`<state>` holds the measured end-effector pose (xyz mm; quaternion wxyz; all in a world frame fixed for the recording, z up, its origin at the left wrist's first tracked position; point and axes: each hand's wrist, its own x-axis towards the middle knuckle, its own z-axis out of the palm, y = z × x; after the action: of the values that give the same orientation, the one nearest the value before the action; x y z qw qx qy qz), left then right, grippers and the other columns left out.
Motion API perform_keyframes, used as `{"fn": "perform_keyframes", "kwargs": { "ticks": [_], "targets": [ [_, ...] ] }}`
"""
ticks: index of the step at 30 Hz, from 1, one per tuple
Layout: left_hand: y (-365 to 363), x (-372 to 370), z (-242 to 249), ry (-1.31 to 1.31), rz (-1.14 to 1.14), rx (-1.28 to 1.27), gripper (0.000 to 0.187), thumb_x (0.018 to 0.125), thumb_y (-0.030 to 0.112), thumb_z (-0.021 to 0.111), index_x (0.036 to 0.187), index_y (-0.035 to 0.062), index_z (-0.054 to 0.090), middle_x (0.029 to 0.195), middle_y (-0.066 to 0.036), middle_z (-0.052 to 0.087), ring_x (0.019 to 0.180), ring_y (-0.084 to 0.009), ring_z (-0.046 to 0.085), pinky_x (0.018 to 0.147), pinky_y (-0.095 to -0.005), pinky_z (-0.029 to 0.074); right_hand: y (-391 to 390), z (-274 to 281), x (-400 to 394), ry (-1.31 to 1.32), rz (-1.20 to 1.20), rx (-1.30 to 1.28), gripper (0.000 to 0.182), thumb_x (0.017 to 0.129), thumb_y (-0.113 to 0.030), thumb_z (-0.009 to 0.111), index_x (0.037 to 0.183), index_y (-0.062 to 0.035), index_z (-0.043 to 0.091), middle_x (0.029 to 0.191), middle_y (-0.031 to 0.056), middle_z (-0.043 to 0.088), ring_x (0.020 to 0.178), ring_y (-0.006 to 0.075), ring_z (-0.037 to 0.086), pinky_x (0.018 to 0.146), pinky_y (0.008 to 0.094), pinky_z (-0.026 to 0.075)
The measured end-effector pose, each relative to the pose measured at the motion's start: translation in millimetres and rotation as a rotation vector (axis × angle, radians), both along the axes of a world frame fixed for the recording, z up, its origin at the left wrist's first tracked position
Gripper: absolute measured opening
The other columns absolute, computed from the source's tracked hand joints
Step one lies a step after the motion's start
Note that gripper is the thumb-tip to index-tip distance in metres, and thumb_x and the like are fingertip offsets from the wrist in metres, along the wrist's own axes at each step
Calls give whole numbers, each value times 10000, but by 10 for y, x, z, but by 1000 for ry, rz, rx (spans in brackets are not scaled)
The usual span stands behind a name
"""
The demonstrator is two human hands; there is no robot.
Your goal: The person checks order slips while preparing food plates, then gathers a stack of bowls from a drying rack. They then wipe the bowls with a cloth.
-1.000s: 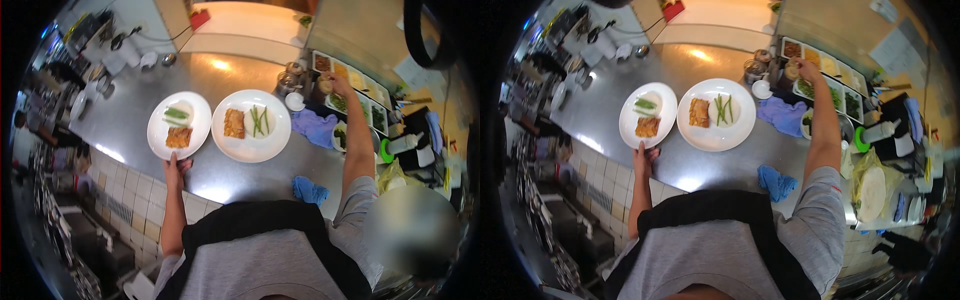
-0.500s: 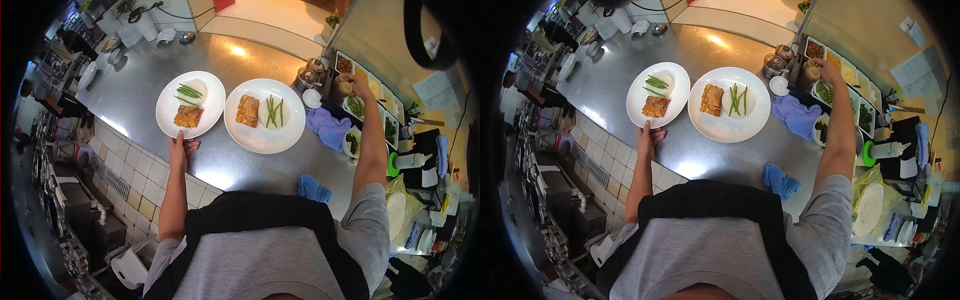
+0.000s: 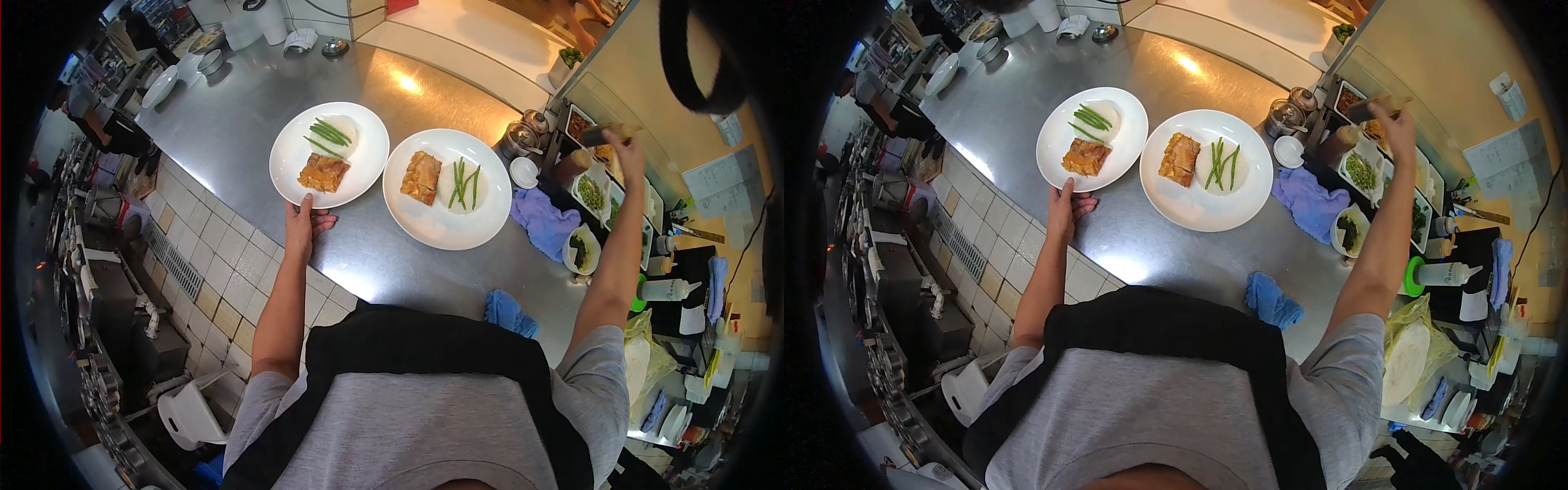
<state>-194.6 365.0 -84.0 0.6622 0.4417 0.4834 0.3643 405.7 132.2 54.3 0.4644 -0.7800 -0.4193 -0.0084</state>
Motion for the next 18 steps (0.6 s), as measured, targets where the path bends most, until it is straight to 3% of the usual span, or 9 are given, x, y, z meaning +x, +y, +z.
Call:
{"fn": "perform_keyframes", "kwargs": {
  "ticks": [1,4,7,9,11,12,13,15,18],
  "targets": [
    [12,-2,-8,0,-4,3,410,940,286,505,1219,59,307,845,-143,569,627,-231,653,534,-297,573,-6,277,-276,-14,-24,59,386,786,-320,713,1004,-16,621,996,110,660,933,214,618,813,336,479],
    [11,-6,-16,7,0,1,403,940,274,499,1215,56,301,843,-147,569,623,-233,652,527,-296,572,3,656,-828,303,146,423,312,848,-264,636,1012,-1,594,974,130,663,896,211,638,799,337,503],
    [3,11,-2,-3,7,-11,396,940,265,498,1210,54,301,844,-154,571,621,-235,651,526,-298,572,-20,562,-1159,561,431,357,286,878,-239,577,1033,1,562,908,136,664,809,214,656,745,335,533],
    [9,-1,-24,-11,-2,-7,393,939,265,500,1204,52,303,845,-158,572,628,-240,652,534,-305,574,50,315,-1601,622,365,320,250,874,-245,573,992,-27,540,764,118,641,691,203,649,622,308,532],
    [-6,-15,7,-28,-11,-2,394,939,266,501,1204,49,306,842,-159,574,636,-243,652,548,-311,576,57,-79,-1822,669,320,107,292,829,-227,637,1037,-48,538,817,98,639,637,171,615,598,286,504],
    [-20,-8,16,-39,-18,-1,395,938,266,501,1204,48,307,841,-160,575,640,-245,652,555,-315,577,75,-160,-2103,544,201,30,354,823,-231,651,1111,-56,543,884,97,642,675,150,612,633,273,493],
    [-20,-10,-1,-40,-21,-2,397,939,269,501,1205,47,308,839,-159,575,644,-246,652,560,-317,577,62,-374,-2164,506,244,-84,440,801,-264,671,1172,-69,537,965,116,643,775,179,627,690,303,488],
    [6,-36,-58,-44,-30,-3,400,939,273,501,1207,45,309,835,-156,577,652,-248,652,571,-321,577,1,-806,-2183,-35,189,-335,467,770,-264,685,1176,-85,539,1012,150,640,863,250,631,738,364,490],
    [-3,-47,-47,-56,-48,2,400,941,279,497,1210,45,317,832,-149,578,658,-243,652,570,-315,574,-28,-813,-2470,-58,139,-578,453,738,-247,694,1142,-98,552,1028,169,630,920,320,617,787,416,481]
  ]
}}
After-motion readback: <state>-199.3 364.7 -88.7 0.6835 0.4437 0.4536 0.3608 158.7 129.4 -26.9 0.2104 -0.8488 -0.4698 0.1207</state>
